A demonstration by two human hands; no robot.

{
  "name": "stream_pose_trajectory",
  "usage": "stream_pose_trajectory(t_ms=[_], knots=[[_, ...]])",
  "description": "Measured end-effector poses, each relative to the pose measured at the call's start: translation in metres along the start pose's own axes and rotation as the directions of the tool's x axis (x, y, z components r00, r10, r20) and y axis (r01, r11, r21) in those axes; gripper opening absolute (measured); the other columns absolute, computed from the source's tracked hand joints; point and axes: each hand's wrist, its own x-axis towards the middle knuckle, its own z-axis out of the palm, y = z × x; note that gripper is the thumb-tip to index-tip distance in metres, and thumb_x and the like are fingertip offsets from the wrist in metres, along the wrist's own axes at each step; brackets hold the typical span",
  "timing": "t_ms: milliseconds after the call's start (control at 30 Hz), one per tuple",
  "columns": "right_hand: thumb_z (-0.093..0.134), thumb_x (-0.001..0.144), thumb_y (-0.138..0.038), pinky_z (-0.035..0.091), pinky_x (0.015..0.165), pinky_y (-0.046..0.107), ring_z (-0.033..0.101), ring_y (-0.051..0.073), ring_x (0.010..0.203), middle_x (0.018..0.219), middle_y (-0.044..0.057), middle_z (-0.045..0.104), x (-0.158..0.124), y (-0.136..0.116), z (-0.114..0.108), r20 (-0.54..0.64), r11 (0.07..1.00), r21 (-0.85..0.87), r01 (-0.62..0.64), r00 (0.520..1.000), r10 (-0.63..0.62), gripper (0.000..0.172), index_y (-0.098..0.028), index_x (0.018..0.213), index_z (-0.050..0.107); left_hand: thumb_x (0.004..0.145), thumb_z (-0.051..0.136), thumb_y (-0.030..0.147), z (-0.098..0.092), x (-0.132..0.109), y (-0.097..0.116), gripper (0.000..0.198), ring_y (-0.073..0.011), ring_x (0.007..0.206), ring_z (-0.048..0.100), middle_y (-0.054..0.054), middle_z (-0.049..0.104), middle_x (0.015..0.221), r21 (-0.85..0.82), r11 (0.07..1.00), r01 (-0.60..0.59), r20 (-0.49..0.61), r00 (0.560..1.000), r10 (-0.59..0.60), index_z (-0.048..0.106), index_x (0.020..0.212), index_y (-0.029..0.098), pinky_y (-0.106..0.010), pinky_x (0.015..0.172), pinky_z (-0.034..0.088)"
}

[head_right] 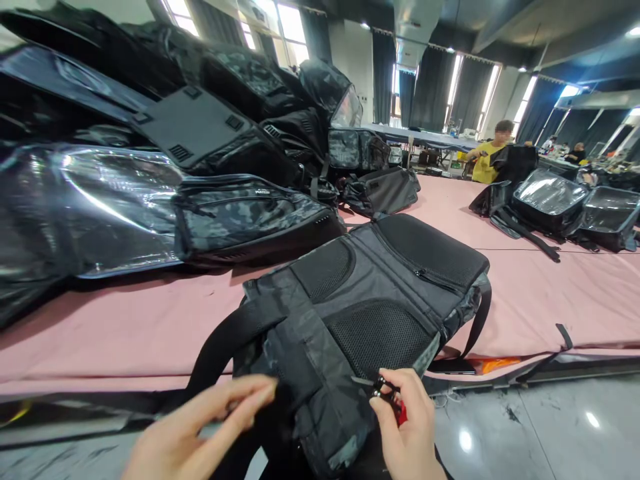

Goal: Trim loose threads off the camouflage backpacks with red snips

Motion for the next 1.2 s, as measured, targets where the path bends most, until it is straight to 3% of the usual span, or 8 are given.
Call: stream_pose_trajectory(t_ms=[67,200,433,633,800,900,1067,1200], knots=[[0.059,0.088,-0.016,0.054,0.065,0.024,0.066,0.015,0.077,0.094,0.004,0.066,-0.001,-0.002,0.005,0.013,0.999,-0.041,0.022,1.0,-0.022,0.027,-0.025,0.113,0.063,0.08,0.059,0.058,0.001,0.023,-0.007,0.034,-0.0148,0.064,0.064,0.001,0.073,0.079,0.084,0.995,-0.06,-0.071,0.995,0.066,0.072,0.082,0.027,-0.022,0.062,0.05],[0.058,0.089,-0.017,0.053,0.061,0.024,0.066,0.015,0.073,0.092,0.004,0.067,-0.002,-0.005,0.01,0.02,0.992,-0.091,0.091,0.996,-0.09,0.026,-0.024,0.113,0.062,0.081,0.052,0.058,0.011,0.055,-0.018,0.037,-0.0152,0.065,0.063,0.0,0.071,0.077,0.177,0.981,-0.079,0.034,0.997,0.074,0.07,0.081,0.025,-0.024,0.059,0.048],[0.056,0.091,-0.023,0.054,0.058,0.024,0.066,0.015,0.069,0.088,0.004,0.067,-0.003,-0.005,0.011,-0.021,0.99,-0.109,0.094,0.995,-0.097,0.021,-0.023,0.11,0.064,0.086,0.039,0.036,0.021,0.064,-0.014,0.026,-0.0148,0.059,0.057,0.0,0.063,0.076,0.374,0.908,-0.189,0.213,0.97,0.114,0.059,0.075,0.024,-0.027,0.055,0.038],[0.055,0.093,-0.027,0.055,0.06,0.025,0.066,0.016,0.069,0.088,0.005,0.066,-0.006,-0.004,0.014,-0.055,0.993,-0.097,0.072,0.995,-0.078,0.02,-0.023,0.109,0.065,0.086,0.033,0.031,0.024,0.058,-0.019,0.02,-0.0148,0.057,0.053,0.0,0.055,0.069,0.281,0.942,-0.183,0.212,0.969,0.125,0.047,0.072,0.023,-0.026,0.055,0.041],[0.054,0.093,-0.029,0.054,0.06,0.026,0.066,0.016,0.069,0.088,0.005,0.067,-0.006,-0.007,0.018,-0.081,0.995,-0.082,0.053,0.995,-0.06,0.019,-0.023,0.107,0.065,0.089,0.038,0.053,0.009,0.05,-0.032,0.033,-0.0129,0.048,0.043,0.006,0.043,0.054,-0.176,0.984,0.03,0.116,0.993,-0.01,0.045,0.074,0.024,-0.023,0.046,0.038],[0.055,0.093,-0.028,0.054,0.06,0.026,0.066,0.016,0.07,0.089,0.005,0.067,-0.006,-0.007,0.017,-0.074,0.996,-0.078,0.05,0.996,-0.055,0.019,-0.023,0.108,0.065,0.088,0.044,0.054,0.002,0.045,-0.031,0.034,-0.0125,0.051,0.047,0.005,0.046,0.055,-0.24,0.968,0.076,0.089,0.994,-0.056,0.048,0.075,0.023,-0.022,0.05,0.041],[0.055,0.092,-0.027,0.053,0.059,0.025,0.064,0.016,0.068,0.085,0.004,0.066,-0.004,-0.007,0.017,-0.083,0.995,-0.08,0.062,0.994,-0.069,0.019,-0.023,0.107,0.065,0.087,0.052,0.05,0.004,0.034,-0.031,0.029,-0.0122,0.054,0.053,0.003,0.054,0.061,-0.189,0.982,-0.004,0.078,0.997,0.019,0.055,0.076,0.023,-0.02,0.053,0.047],[0.056,0.09,-0.028,0.052,0.056,0.024,0.063,0.015,0.065,0.081,0.003,0.065,-0.003,-0.006,0.019,-0.093,0.994,-0.086,0.073,0.992,-0.081,0.018,-0.023,0.104,0.066,0.088,0.052,0.043,0.012,0.031,-0.036,0.023,-0.0159,0.079,0.067,-0.001,0.069,0.094,-0.058,0.981,-0.185,-0.006,0.983,0.185,0.062,0.103,0.028,-0.023,0.075,0.055]])
